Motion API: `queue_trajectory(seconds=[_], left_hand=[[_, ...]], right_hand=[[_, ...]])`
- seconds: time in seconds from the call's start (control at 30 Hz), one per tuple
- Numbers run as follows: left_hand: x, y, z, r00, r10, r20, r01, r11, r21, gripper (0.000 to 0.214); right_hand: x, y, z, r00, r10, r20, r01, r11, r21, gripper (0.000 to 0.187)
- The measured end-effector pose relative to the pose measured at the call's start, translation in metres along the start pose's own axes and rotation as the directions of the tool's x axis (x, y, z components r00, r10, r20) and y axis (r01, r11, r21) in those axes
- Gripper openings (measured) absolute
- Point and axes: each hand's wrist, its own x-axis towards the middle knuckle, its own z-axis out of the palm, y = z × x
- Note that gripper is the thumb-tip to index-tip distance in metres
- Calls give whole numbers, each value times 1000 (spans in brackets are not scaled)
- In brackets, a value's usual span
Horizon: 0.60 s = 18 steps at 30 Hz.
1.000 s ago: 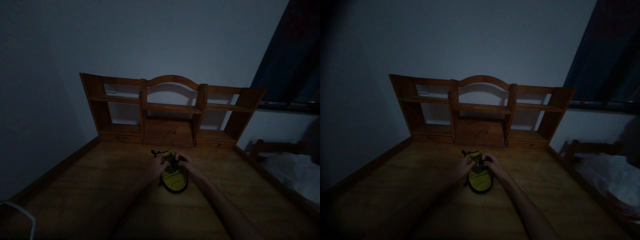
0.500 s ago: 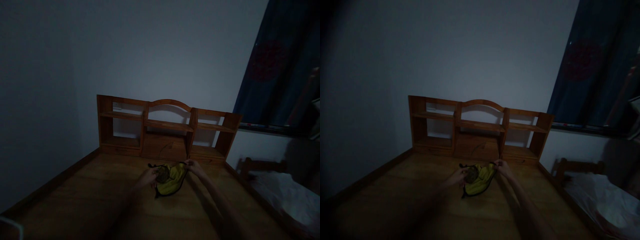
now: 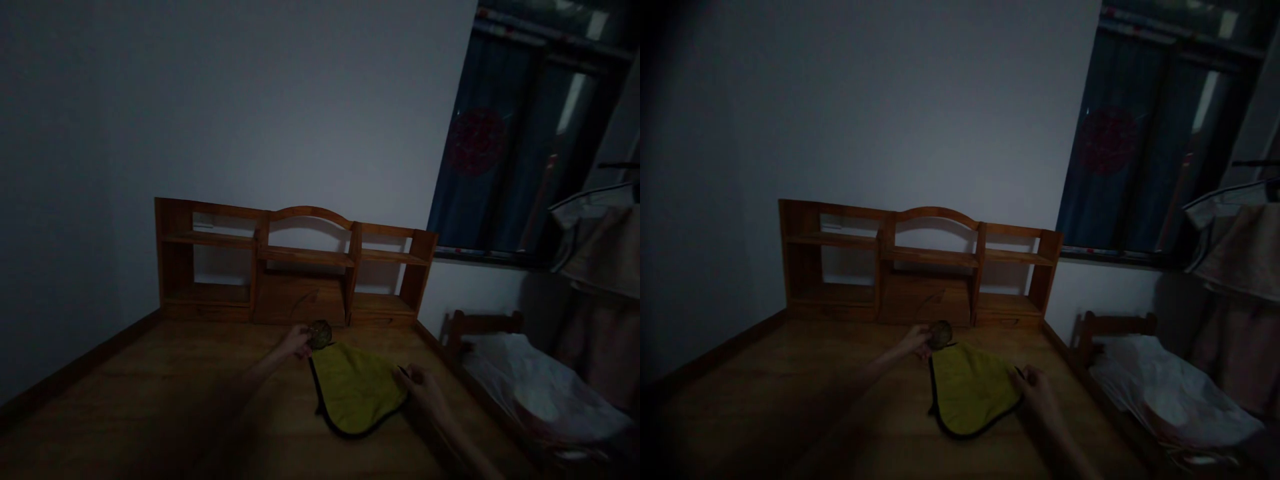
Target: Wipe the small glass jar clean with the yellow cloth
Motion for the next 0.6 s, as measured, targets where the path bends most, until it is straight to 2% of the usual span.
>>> queue_trajectory(seconds=[0.2, 0.33, 0.47, 0.6], left_hand=[[38, 48, 87, 999, -36, 25, 32, 991, 127, 33], [53, 63, 132, 999, -17, 37, 9, 976, 218, 34], [64, 67, 156, 1000, -2, 26, -6, 951, 309, 34], [67, 66, 162, 1000, 10, 16, -15, 924, 381, 37]], right_hand=[[-26, 27, -53, 984, -46, -170, 16, 985, -172, 49], [-45, 41, -75, 985, -34, -168, -4, 975, -221, 52], [-56, 43, -84, 994, 24, -105, -44, 980, -192, 56], [-48, 34, -87, 993, 122, 0, -120, 980, -156, 59]])
